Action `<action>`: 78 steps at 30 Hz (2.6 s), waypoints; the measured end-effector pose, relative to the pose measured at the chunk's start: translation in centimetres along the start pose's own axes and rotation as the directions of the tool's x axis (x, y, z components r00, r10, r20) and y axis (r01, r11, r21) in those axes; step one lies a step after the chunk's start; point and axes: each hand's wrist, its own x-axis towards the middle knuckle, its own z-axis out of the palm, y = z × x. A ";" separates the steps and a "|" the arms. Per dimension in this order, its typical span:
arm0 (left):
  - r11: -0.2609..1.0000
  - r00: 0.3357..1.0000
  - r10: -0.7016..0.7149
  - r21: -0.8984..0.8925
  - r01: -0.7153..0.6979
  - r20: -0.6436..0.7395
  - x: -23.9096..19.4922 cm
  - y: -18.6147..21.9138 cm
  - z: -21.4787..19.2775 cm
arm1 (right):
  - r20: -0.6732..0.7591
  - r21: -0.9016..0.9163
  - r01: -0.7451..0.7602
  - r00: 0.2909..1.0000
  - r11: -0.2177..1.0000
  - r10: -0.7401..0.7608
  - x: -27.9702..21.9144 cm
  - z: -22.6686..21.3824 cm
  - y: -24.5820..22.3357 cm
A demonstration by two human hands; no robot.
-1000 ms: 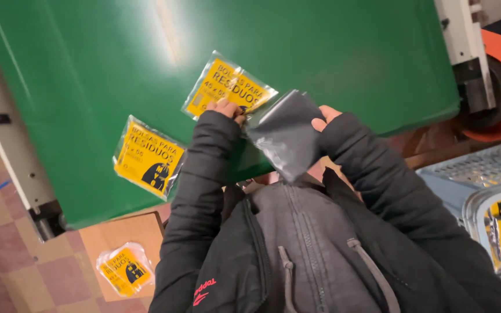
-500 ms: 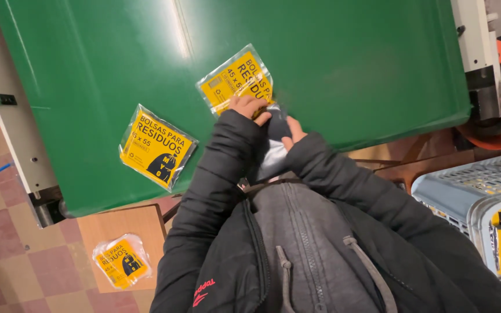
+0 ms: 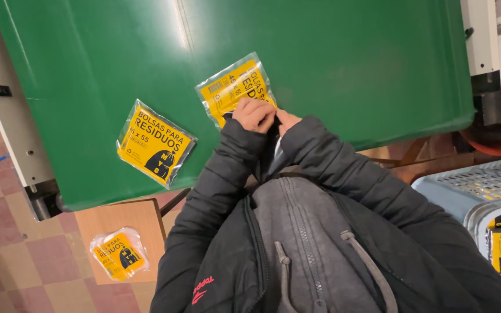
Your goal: The person folds black plastic bags on a green table, places them into yellow-labeled clear packaging, and puts the sealed packages into a light blue basket. The process is repeated several times throughout the clip.
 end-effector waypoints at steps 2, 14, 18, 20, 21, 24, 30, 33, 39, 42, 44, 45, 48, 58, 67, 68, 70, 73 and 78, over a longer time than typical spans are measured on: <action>0.999 0.998 0.041 0.034 -0.043 0.057 0.0 1.1 -1.2 | -0.405 -0.046 0.409 0.826 0.911 -0.391 -2.1 -3.9 -2.0; 0.175 0.296 -0.952 -0.654 0.736 0.078 -13.5 -2.4 -3.0 | 0.447 0.523 -0.379 0.885 0.763 0.133 7.3 -7.5 -0.8; 0.099 0.288 -0.933 -0.614 0.783 0.215 -12.8 -3.4 -2.5 | 0.481 0.474 -0.317 0.875 0.822 0.059 7.7 -7.6 0.0; 0.132 0.316 -0.917 -0.561 0.817 0.245 -12.2 -3.8 -2.6 | 0.418 0.495 -0.300 0.905 0.815 0.080 7.1 -8.1 -0.6; 0.129 0.313 -0.919 -0.566 0.814 0.240 -11.8 -4.0 -2.7 | 0.422 0.489 -0.298 0.903 0.820 0.077 6.8 -8.4 -0.7; 0.190 0.306 -0.898 -0.351 0.917 0.314 -10.1 -3.5 -3.3 | 0.401 0.404 -0.281 0.910 0.870 0.107 6.1 -8.7 0.0; 0.631 0.630 -0.764 -0.038 0.775 0.138 -8.9 -1.1 -3.6 | 0.377 0.366 -0.194 0.925 0.910 0.046 4.2 -7.8 4.0; 0.645 0.622 -0.753 0.056 0.762 0.216 -8.8 1.6 -4.3 | 0.404 0.396 -0.234 0.913 0.888 0.060 1.6 -7.4 5.1; 0.598 0.452 -0.726 0.151 0.787 0.517 -10.1 5.4 -6.5 | 0.369 0.025 0.050 0.928 0.998 -0.055 -4.5 -5.6 8.5; 0.637 0.552 -0.674 0.007 0.771 0.492 -11.5 5.6 -7.6 | 0.458 0.113 -0.021 0.888 0.993 -0.034 -5.1 -8.0 5.5; 0.532 0.573 -0.631 -0.245 0.811 0.523 -11.1 5.8 -9.4 | 0.483 0.326 -0.292 0.869 0.899 0.107 -5.0 -12.7 -1.2; 0.540 0.581 -0.631 -0.247 0.804 0.514 -11.4 5.2 -10.4 | 0.476 0.326 -0.279 0.874 0.903 0.098 -4.5 -12.6 -3.2; 0.447 0.655 -0.602 -0.487 0.750 0.456 -14.3 4.4 -12.7 | 0.488 0.482 -0.426 0.856 0.765 0.170 -3.7 -11.6 -8.2; 0.482 0.546 -0.828 -0.662 0.574 -0.128 -18.3 0.9 -28.0 | 0.496 0.422 -0.160 0.865 0.893 -0.079 5.3 -5.4 -30.5; 0.340 0.323 -0.934 -0.663 0.667 -0.154 -20.4 -6.7 -32.7 | 0.544 0.303 -0.042 0.828 0.952 -0.136 15.7 6.1 -29.3; 0.483 0.402 -0.876 -0.457 0.747 -0.268 -19.7 -5.6 -33.5 | 0.529 0.248 0.045 0.830 0.968 -0.175 16.0 7.2 -27.6; 0.519 0.423 -0.844 -0.302 0.800 -0.330 -23.2 -5.2 -31.4 | 0.504 0.083 0.272 0.819 0.959 -0.275 15.7 12.0 -22.4; 0.623 0.611 -0.701 0.103 0.776 -0.367 -21.6 -5.4 -30.5 | 0.504 -0.317 0.542 0.791 0.778 -0.346 17.4 10.4 -24.0; 0.890 0.925 -0.205 0.333 0.313 -0.321 -20.7 -3.8 -28.3 | 0.480 -0.704 0.449 0.872 0.551 -0.097 13.4 11.2 -23.9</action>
